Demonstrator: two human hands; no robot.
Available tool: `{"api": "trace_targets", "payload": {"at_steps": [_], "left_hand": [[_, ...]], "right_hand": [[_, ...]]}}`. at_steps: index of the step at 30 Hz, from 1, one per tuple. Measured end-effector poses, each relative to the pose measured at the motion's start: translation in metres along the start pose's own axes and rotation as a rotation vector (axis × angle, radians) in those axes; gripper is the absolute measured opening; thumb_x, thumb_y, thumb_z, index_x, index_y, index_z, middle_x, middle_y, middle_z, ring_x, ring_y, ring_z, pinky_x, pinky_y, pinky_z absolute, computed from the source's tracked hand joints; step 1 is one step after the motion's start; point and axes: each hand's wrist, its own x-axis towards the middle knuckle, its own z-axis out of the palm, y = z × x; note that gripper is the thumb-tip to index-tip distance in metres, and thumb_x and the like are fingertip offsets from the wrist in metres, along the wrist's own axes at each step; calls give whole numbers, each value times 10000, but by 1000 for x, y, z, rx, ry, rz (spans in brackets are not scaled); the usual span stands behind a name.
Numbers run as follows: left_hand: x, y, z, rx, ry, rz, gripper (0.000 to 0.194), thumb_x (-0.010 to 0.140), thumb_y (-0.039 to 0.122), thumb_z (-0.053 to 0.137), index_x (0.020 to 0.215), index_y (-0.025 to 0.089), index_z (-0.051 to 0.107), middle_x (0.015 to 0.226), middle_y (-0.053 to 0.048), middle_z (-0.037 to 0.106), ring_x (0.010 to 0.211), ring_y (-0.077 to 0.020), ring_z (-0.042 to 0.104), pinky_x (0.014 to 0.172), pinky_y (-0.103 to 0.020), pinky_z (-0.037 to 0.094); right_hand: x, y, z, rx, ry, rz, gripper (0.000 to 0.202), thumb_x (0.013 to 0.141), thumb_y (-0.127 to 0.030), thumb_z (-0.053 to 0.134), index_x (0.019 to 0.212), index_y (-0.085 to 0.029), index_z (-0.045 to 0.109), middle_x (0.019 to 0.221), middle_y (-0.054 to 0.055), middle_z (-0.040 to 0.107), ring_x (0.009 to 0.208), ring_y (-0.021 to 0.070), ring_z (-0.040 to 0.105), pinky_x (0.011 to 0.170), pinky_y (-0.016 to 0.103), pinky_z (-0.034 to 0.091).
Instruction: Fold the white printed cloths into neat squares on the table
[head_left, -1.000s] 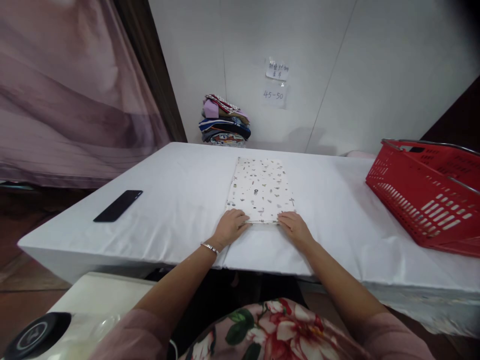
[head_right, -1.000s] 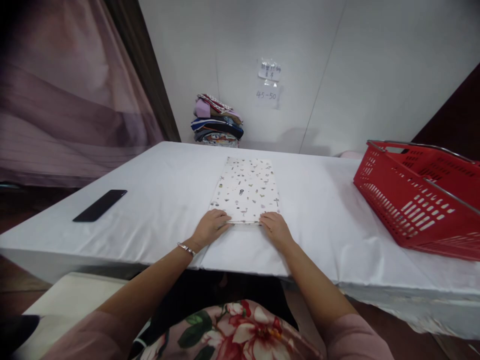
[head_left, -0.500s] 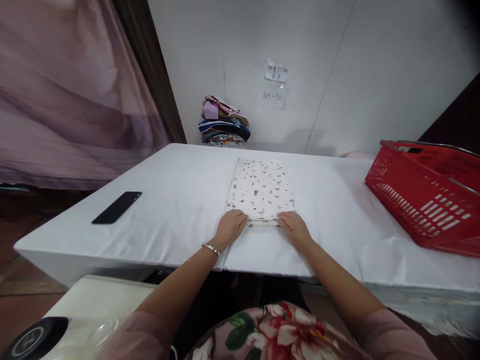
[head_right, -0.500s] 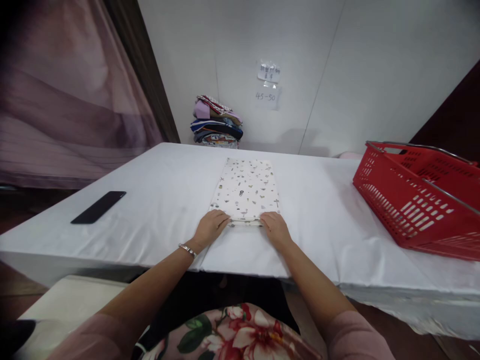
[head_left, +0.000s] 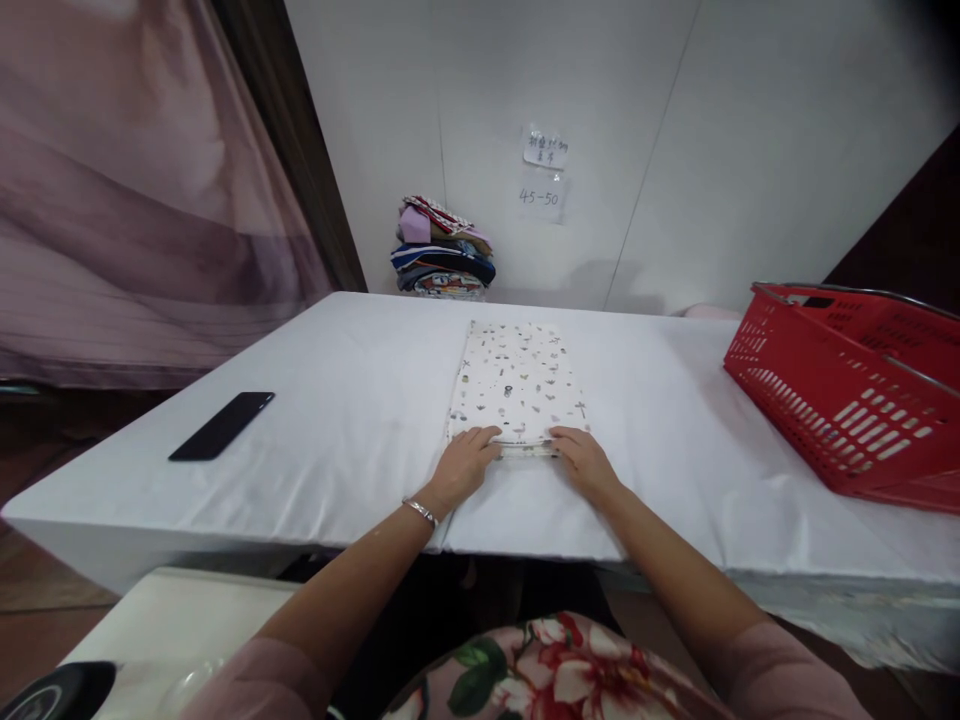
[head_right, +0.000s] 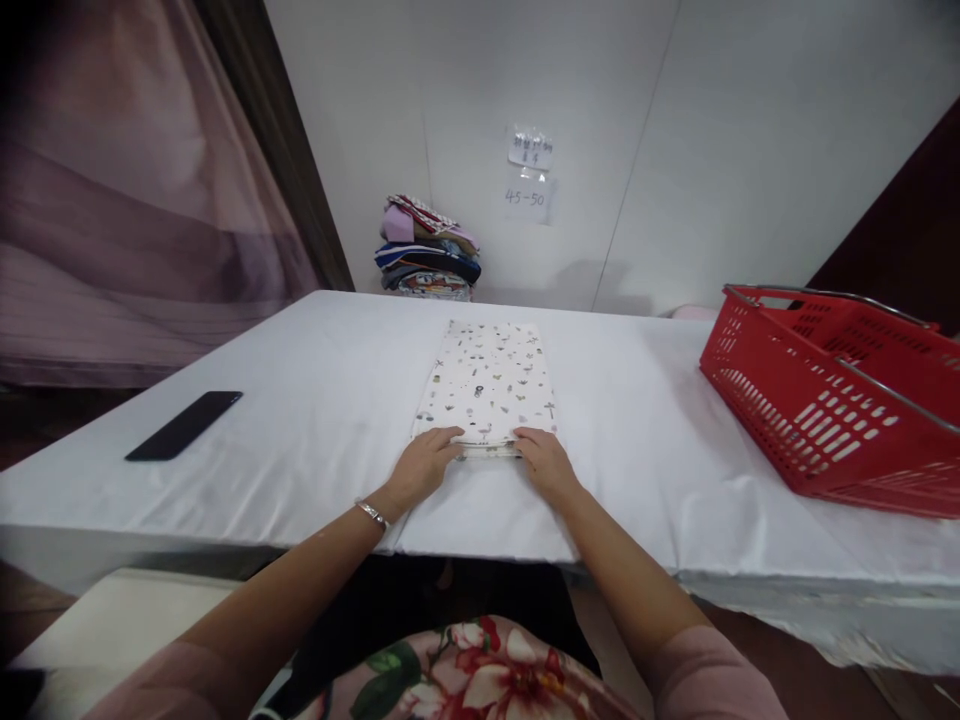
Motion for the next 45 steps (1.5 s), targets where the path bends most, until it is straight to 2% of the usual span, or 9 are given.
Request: {"api": "trace_targets", "payload": {"at_steps": [4,7,13,21,28,36,40,45], "left_hand": [[2,4,-7,-58,-38,-12,209,850,169,466,999,193,611,1194,-86,557,990,-220,524,805,-379,441],[5,7,-10,-82,-45,-29,172,866,242,478,947,197,623,1173,-87,565,987,-219,525,812,-383,433],[9,8,-6,-30,-54,-59,173,881,207,450,867,192,622,1132,-58,592,948,-202,534,774,-347,421],[8,6,1,-80,52,-56,134,874,146,447,859,164,579,1007,-77,605,944,-194,530,789,-343,399],[12,6,3,-47,-35,-83,149,877,146,422,815,152,558,788,-60,601,794,-197,552,739,-348,386],[15,5,2,-34,-84,-91,170,843,85,408,815,174,551,753,-47,587,735,-190,535,703,-342,373],[15,5,2,-9,-94,-42,194,810,44,438,875,185,554,801,-49,580,766,-198,527,679,-334,376],[14,5,2,-15,-112,-4,213,816,62,440,893,208,576,910,-57,584,832,-195,520,704,-336,400]], "right_hand": [[0,-2,0,-13,9,-11,267,855,-108,416,962,-201,642,1110,99,622,1027,221,557,848,408,476],[0,-4,-1,5,7,-9,252,849,-137,448,996,-211,638,1129,92,614,1048,224,547,872,424,462],[2,-7,-2,-4,8,-8,197,874,-195,473,973,-201,643,1098,87,630,1016,213,561,866,403,460],[2,-4,1,-19,41,-25,211,895,-178,433,939,-195,639,1035,88,652,974,205,578,842,390,476],[0,-1,7,-73,22,-34,241,892,-151,386,950,-176,618,958,103,665,880,217,604,796,391,472],[0,2,9,-138,-64,43,263,888,-164,376,1003,-206,609,880,68,670,806,207,602,742,349,461],[1,2,6,-159,-109,-27,269,854,-105,389,948,-213,616,934,59,672,843,192,597,742,328,466],[-1,3,5,-117,-57,-99,262,826,-72,418,959,-181,615,1057,99,647,981,212,574,827,377,466]]}}
